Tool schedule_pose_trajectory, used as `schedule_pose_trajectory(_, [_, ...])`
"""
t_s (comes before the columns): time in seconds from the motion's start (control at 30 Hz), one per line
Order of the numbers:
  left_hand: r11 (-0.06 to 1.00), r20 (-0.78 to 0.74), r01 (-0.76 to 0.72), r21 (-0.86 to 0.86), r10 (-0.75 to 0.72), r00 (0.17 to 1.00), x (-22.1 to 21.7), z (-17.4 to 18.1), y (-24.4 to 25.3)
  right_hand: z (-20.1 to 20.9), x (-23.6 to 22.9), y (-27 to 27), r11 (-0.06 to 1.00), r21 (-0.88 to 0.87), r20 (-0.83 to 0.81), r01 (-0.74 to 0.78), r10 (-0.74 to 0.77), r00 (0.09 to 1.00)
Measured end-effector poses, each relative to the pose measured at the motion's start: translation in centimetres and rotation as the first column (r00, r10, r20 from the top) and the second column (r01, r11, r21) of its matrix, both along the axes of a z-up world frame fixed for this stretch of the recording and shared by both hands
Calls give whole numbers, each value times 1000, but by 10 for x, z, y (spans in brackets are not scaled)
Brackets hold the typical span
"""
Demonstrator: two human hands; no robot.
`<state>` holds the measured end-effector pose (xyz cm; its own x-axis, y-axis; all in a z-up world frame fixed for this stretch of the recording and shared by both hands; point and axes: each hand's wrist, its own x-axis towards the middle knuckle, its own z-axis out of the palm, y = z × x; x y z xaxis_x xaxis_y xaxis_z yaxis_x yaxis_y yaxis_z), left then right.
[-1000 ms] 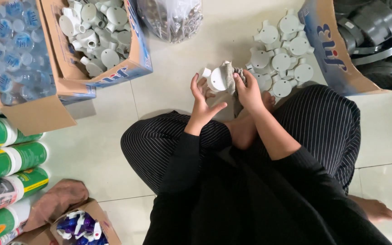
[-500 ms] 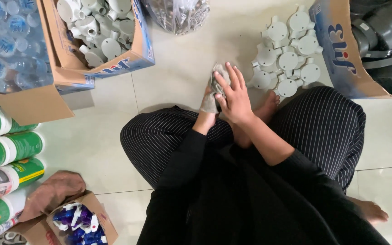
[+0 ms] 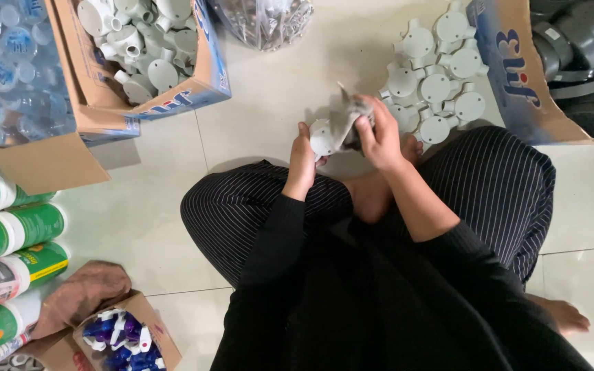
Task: The person sits on the floor and wipes white plastic parts with a cloth. They pick up each part, wipe it, and place it into a cardboard box. The person repeats this process for multiple parts.
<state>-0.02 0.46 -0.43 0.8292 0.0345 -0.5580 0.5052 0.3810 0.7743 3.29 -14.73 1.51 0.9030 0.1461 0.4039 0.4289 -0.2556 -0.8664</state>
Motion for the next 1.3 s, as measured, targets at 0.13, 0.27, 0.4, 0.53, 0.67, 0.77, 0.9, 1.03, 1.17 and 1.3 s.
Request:
schedule_pose_trajectory(0.13, [999,-33,-38,39,39,999,4,-44,-3,-4,-11,11,839,-543,-40,-37,18,999])
schedule_pose_trajectory(0.27, [957,174,112,269,-163,971,-5,-26,-3,-25,-7,7,715,-690,20,111,-134,991])
schedule_pose_trajectory(0.4, [967,455,124,224,-216,864,-8,-8,-8,-55,-5,0,972,-120,-351,203,-233,907])
schedule_pose_trajectory(0.53, [972,480,139,192,-217,850,-7,39,-13,15,-2,18,642,244,-817,727,-268,511])
schedule_pose_trajectory(0.67, [952,334,-55,300,-51,941,-5,60,-7,23,-9,0,926,134,-521,354,-239,820])
schedule_pose_trajectory(0.77, [943,309,-180,278,90,947,-4,51,-11,9,-16,11,958,-283,-191,-47,-9,982])
schedule_pose_trajectory(0.9, [891,305,-161,424,28,952,-6,19,-7,-61,-27,36,880,-475,-173,11,-106,979])
schedule_pose_trajectory(1.03, [840,371,-157,519,-57,927,-10,-18,-2,-80,-26,38,969,-220,-206,116,-163,965])
schedule_pose_trajectory(1.17, [577,599,-303,758,-433,674,-7,-10,11,-60,-23,32,875,446,-668,189,185,721])
schedule_pose_trajectory(1.3, [760,661,-184,624,-387,642,-6,0,37,-55,-26,29,714,630,-776,305,555,302])
